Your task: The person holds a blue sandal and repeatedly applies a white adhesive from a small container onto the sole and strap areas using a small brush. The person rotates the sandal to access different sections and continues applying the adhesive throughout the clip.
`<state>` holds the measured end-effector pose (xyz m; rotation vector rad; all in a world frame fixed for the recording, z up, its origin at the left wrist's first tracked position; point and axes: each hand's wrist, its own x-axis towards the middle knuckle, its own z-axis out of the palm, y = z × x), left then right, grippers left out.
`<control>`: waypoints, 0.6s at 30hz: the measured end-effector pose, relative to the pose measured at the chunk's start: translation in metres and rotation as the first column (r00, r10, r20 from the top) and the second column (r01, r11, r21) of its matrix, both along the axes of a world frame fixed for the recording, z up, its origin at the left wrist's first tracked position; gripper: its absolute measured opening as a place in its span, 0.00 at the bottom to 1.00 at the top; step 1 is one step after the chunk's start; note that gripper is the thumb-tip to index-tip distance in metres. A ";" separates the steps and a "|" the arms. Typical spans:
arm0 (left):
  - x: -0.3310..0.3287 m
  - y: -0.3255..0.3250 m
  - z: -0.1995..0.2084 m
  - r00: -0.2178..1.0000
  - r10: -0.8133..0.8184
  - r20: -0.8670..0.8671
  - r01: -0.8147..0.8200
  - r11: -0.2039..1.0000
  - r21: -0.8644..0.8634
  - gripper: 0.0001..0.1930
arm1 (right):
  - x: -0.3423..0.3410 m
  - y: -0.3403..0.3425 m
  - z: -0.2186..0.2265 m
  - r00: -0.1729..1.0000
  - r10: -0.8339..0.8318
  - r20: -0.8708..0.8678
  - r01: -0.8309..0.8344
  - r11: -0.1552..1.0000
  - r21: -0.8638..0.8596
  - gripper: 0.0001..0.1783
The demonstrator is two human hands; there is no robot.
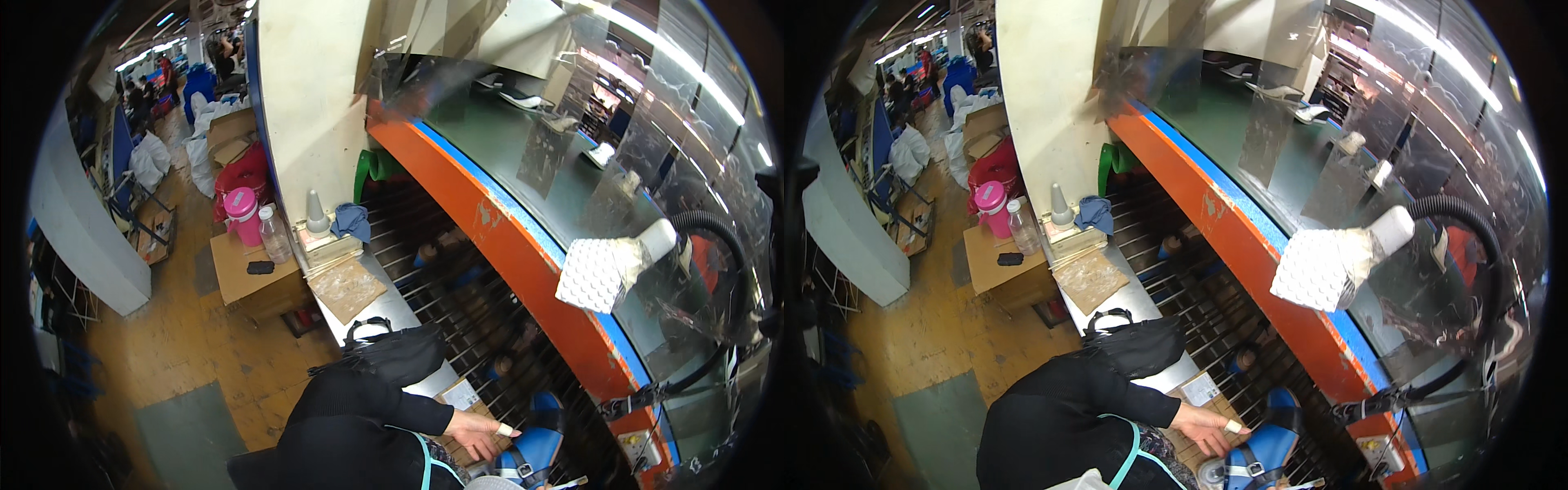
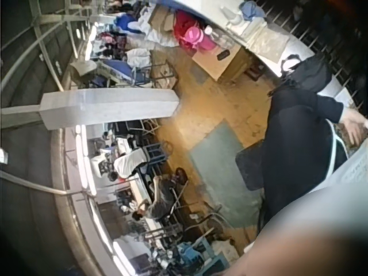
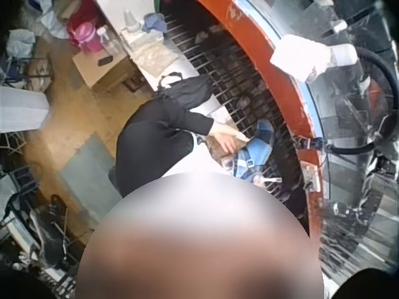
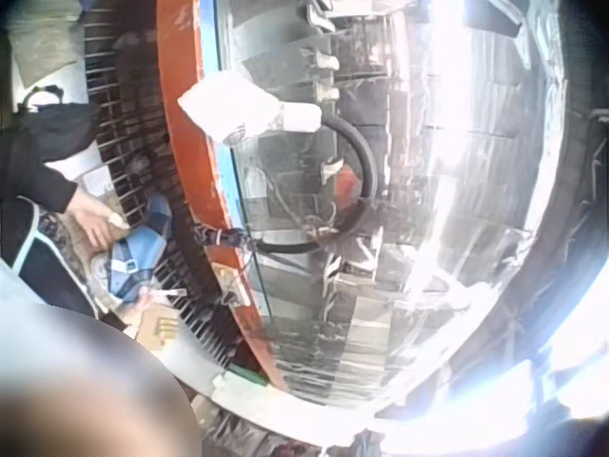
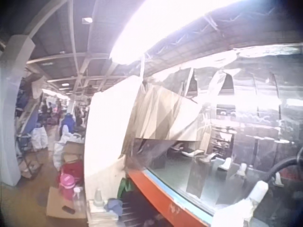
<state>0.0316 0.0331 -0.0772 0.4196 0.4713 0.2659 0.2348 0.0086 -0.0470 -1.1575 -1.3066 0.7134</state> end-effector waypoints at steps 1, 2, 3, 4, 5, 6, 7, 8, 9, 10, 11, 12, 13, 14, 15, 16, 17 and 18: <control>0.001 -0.008 0.005 0.997 -0.007 0.078 0.007 1.000 0.000 0.43 | 0.004 -0.015 -0.006 1.000 0.007 -0.024 -0.007 1.000 -0.007 0.46; 0.001 -0.017 0.011 0.996 0.009 0.091 -0.007 1.000 -0.022 0.40 | 0.007 -0.031 -0.011 0.998 0.025 -0.054 -0.026 1.000 -0.009 0.46; 0.000 -0.026 0.015 0.979 -0.001 0.204 0.020 0.996 -0.092 0.33 | 0.012 -0.049 -0.017 0.996 0.038 -0.086 -0.039 0.999 -0.013 0.47; -0.001 -0.037 0.017 0.948 0.054 0.313 -0.027 0.996 -0.088 0.30 | 0.017 -0.069 -0.021 0.991 0.041 -0.127 -0.044 0.999 -0.018 0.47; -0.008 -0.046 0.017 0.956 0.065 0.284 -0.030 0.991 -0.128 0.30 | 0.022 -0.089 -0.024 0.984 0.064 -0.167 -0.068 0.997 -0.023 0.48; -0.014 -0.054 0.014 0.922 0.032 0.386 0.031 0.987 -0.156 0.30 | 0.026 -0.107 -0.027 0.980 0.073 -0.188 -0.081 0.996 -0.039 0.48; -0.021 -0.062 0.010 0.944 0.067 0.324 0.000 0.980 -0.200 0.30 | 0.028 -0.124 -0.029 0.978 0.068 -0.198 -0.083 0.994 -0.068 0.49; -0.028 -0.067 0.006 0.942 0.086 0.324 -0.006 0.971 -0.240 0.30 | 0.028 -0.130 -0.034 0.981 0.091 -0.171 -0.102 0.993 -0.059 0.52; -0.036 -0.072 0.003 0.943 0.119 0.310 -0.051 0.974 -0.220 0.30 | 0.027 -0.135 -0.037 0.982 0.081 -0.169 -0.107 0.983 -0.152 0.54; -0.041 -0.075 0.001 0.948 0.140 0.287 -0.085 0.977 -0.196 0.30 | 0.025 -0.138 -0.041 0.981 -0.097 -0.170 0.031 0.934 -0.355 0.39; -0.046 -0.079 0.002 0.942 0.179 0.285 -0.135 0.977 -0.165 0.30 | 0.028 -0.137 -0.042 0.969 -0.091 -0.230 0.026 0.963 -0.269 0.22; -0.052 -0.080 0.006 0.940 0.200 0.276 -0.171 0.977 -0.128 0.31 | 0.027 -0.143 -0.044 0.973 -0.176 -0.150 0.135 0.960 -0.247 0.19; -0.057 -0.082 0.013 0.930 0.257 0.264 -0.235 0.966 -0.110 0.32 | 0.030 -0.152 -0.043 0.974 -0.225 -0.008 0.215 0.939 -0.267 0.19; -0.061 -0.082 0.021 0.920 0.294 0.257 -0.287 0.956 -0.067 0.33 | 0.032 -0.152 -0.048 0.969 -0.244 -0.019 0.235 0.949 -0.211 0.19; -0.068 -0.087 0.034 0.899 0.384 0.210 -0.399 0.916 0.032 0.39 | 0.034 -0.164 -0.048 0.939 -0.324 0.113 0.343 0.874 -0.345 0.17; -0.071 -0.079 0.044 0.868 0.346 0.357 -0.431 0.881 0.193 0.41 | 0.032 -0.171 -0.054 0.899 -0.361 0.247 0.428 0.843 -0.325 0.13; -0.069 -0.075 0.052 0.798 0.481 0.363 -0.578 0.781 0.238 0.49 | 0.032 -0.176 -0.061 0.847 -0.394 0.356 0.501 0.816 -0.288 0.12; -0.068 -0.071 0.058 0.684 0.614 0.393 -0.727 0.617 0.301 0.56 | 0.031 -0.183 -0.068 0.811 -0.401 0.426 0.529 0.814 -0.241 0.10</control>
